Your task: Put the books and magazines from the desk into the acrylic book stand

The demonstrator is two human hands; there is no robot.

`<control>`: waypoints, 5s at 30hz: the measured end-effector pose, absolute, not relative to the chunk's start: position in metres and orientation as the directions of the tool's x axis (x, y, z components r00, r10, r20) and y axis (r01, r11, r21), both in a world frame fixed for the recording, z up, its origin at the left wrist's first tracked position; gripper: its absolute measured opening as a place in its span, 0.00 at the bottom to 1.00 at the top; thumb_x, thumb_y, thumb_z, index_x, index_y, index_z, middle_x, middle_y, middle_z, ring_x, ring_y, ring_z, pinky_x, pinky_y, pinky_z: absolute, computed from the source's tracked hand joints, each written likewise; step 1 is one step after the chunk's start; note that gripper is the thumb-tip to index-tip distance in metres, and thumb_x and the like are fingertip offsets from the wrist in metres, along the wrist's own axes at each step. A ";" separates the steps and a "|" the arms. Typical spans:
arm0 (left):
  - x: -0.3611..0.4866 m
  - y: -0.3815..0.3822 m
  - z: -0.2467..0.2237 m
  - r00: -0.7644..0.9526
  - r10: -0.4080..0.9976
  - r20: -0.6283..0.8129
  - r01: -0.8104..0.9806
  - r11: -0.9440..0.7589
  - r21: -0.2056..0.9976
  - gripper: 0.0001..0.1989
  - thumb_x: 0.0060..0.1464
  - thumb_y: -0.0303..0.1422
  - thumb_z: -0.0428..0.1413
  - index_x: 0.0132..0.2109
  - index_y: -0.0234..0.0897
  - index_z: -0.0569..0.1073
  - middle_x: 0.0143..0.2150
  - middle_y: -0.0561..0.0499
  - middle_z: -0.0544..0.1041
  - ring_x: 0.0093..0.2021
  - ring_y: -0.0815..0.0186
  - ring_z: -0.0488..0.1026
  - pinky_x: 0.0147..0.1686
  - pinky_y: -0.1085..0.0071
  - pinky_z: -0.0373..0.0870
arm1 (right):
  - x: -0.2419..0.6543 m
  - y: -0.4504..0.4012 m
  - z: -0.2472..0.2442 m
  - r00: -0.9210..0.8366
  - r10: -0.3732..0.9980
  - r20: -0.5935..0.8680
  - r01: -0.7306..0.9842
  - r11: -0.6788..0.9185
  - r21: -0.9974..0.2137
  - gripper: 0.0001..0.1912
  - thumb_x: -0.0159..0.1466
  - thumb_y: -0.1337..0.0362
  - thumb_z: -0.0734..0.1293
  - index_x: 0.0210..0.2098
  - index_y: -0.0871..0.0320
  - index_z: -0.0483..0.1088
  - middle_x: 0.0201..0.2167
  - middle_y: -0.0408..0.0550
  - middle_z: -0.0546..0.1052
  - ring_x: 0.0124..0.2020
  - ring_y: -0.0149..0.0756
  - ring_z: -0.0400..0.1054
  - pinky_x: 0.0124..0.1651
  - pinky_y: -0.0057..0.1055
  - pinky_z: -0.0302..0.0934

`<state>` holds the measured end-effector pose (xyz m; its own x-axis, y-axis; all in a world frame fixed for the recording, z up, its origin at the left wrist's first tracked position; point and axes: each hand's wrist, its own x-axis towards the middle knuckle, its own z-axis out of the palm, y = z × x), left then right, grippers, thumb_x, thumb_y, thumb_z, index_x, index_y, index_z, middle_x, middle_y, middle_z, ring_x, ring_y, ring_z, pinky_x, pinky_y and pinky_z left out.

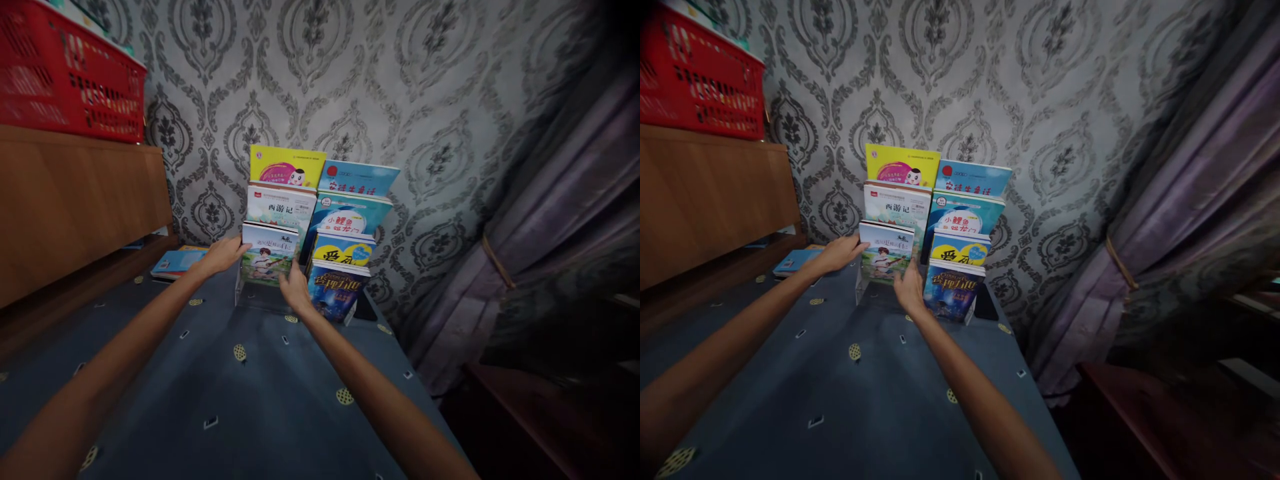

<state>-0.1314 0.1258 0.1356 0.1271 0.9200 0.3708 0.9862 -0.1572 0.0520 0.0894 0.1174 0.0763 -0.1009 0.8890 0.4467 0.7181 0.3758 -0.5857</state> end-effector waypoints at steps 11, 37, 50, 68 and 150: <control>-0.131 0.118 0.121 0.100 0.907 0.410 0.965 -0.189 0.181 0.22 0.67 0.46 0.43 0.58 0.35 0.65 0.49 0.38 0.79 0.50 0.52 0.76 0.49 0.63 0.69 | 0.086 0.077 0.010 -0.182 0.801 0.570 0.609 0.547 -0.574 0.34 0.66 0.66 0.56 0.70 0.68 0.49 0.69 0.62 0.59 0.70 0.44 0.52 0.69 0.47 0.50; -0.223 0.173 -0.001 -0.258 0.924 0.281 0.957 0.284 -0.055 0.22 0.61 0.25 0.40 0.58 0.23 0.67 0.56 0.25 0.71 0.57 0.42 0.68 0.53 0.40 0.61 | 0.104 -0.013 -0.051 -0.504 0.785 0.360 0.348 0.566 -0.747 0.16 0.66 0.70 0.60 0.49 0.54 0.74 0.53 0.53 0.77 0.57 0.44 0.70 0.62 0.49 0.60; -0.225 0.143 0.003 -0.123 0.941 0.315 0.968 0.183 -0.170 0.22 0.62 0.24 0.39 0.57 0.28 0.71 0.55 0.29 0.72 0.52 0.44 0.71 0.52 0.42 0.60 | 0.104 -0.011 -0.048 -0.508 0.782 0.362 0.340 0.568 -0.750 0.15 0.66 0.70 0.59 0.46 0.54 0.75 0.52 0.53 0.77 0.56 0.42 0.70 0.61 0.47 0.61; -0.196 -0.010 -0.013 0.013 0.979 0.203 0.978 0.030 -0.208 0.24 0.63 0.26 0.44 0.63 0.39 0.67 0.59 0.41 0.72 0.58 0.53 0.70 0.56 0.59 0.66 | 0.104 -0.015 -0.041 -0.509 0.779 0.368 0.296 0.559 -0.774 0.15 0.64 0.73 0.60 0.45 0.56 0.76 0.50 0.53 0.78 0.53 0.41 0.72 0.58 0.43 0.64; -0.017 -0.059 -0.016 0.610 0.775 0.163 0.792 -0.599 -0.116 0.21 0.64 0.41 0.52 0.63 0.50 0.68 0.65 0.43 0.68 0.67 0.47 0.60 0.60 0.43 0.61 | 0.294 -0.097 -0.034 -0.256 0.867 0.427 0.926 0.346 -0.147 0.14 0.70 0.59 0.60 0.44 0.61 0.74 0.38 0.55 0.75 0.39 0.46 0.68 0.44 0.42 0.66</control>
<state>-0.0174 -0.0586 -0.0158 0.6105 0.7752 0.1626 0.7920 -0.5995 -0.1158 0.2940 -0.0966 -0.0339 -0.2562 0.8670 0.4275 0.9264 0.3464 -0.1474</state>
